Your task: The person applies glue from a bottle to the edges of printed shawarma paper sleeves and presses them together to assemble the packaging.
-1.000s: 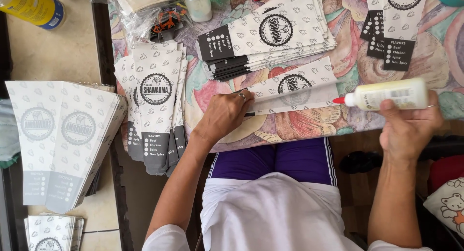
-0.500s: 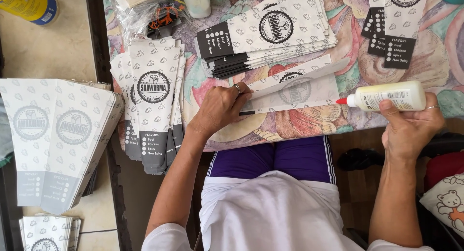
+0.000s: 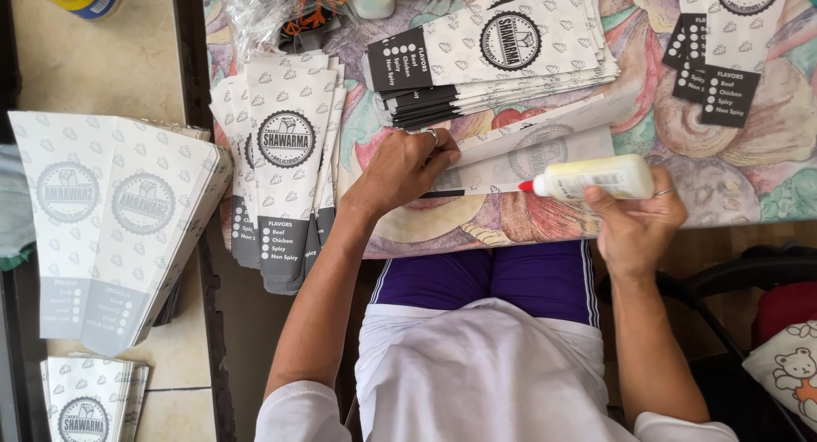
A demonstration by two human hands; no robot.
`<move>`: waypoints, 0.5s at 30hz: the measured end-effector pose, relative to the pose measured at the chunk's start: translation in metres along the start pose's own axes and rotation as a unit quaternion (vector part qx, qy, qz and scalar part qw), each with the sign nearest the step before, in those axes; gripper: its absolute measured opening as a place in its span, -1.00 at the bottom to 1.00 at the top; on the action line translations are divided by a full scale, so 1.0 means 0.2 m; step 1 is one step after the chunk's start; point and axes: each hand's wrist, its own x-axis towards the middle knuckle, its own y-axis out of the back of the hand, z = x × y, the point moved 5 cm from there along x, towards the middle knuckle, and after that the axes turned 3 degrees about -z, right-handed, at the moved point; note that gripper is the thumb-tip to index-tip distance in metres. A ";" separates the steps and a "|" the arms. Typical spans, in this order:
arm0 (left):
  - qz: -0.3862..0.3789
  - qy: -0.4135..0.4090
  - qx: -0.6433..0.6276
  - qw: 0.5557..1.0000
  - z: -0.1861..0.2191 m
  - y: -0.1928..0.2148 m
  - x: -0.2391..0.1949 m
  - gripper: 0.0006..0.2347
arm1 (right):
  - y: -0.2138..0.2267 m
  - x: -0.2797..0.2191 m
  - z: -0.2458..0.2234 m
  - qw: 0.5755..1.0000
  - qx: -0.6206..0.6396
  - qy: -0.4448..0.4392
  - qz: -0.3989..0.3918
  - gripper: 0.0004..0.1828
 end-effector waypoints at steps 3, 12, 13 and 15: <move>0.024 0.025 -0.024 0.999 -0.03 0.00 0.02 -0.89 | -0.16 -0.03 0.08 0.999 0.024 0.042 0.011 -0.53; 0.013 0.040 -0.080 0.996 -0.19 -0.05 0.09 -0.90 | -0.54 -0.12 0.16 0.996 0.015 0.036 -0.077 -0.58; 0.014 0.041 -0.080 0.996 -0.19 -0.04 0.09 -0.90 | -0.58 -0.13 0.15 0.996 0.016 0.036 -0.078 -0.58; 0.008 0.036 -0.077 0.996 -0.18 -0.03 0.09 -0.89 | -0.65 -0.15 0.12 0.995 0.006 0.031 -0.098 -0.58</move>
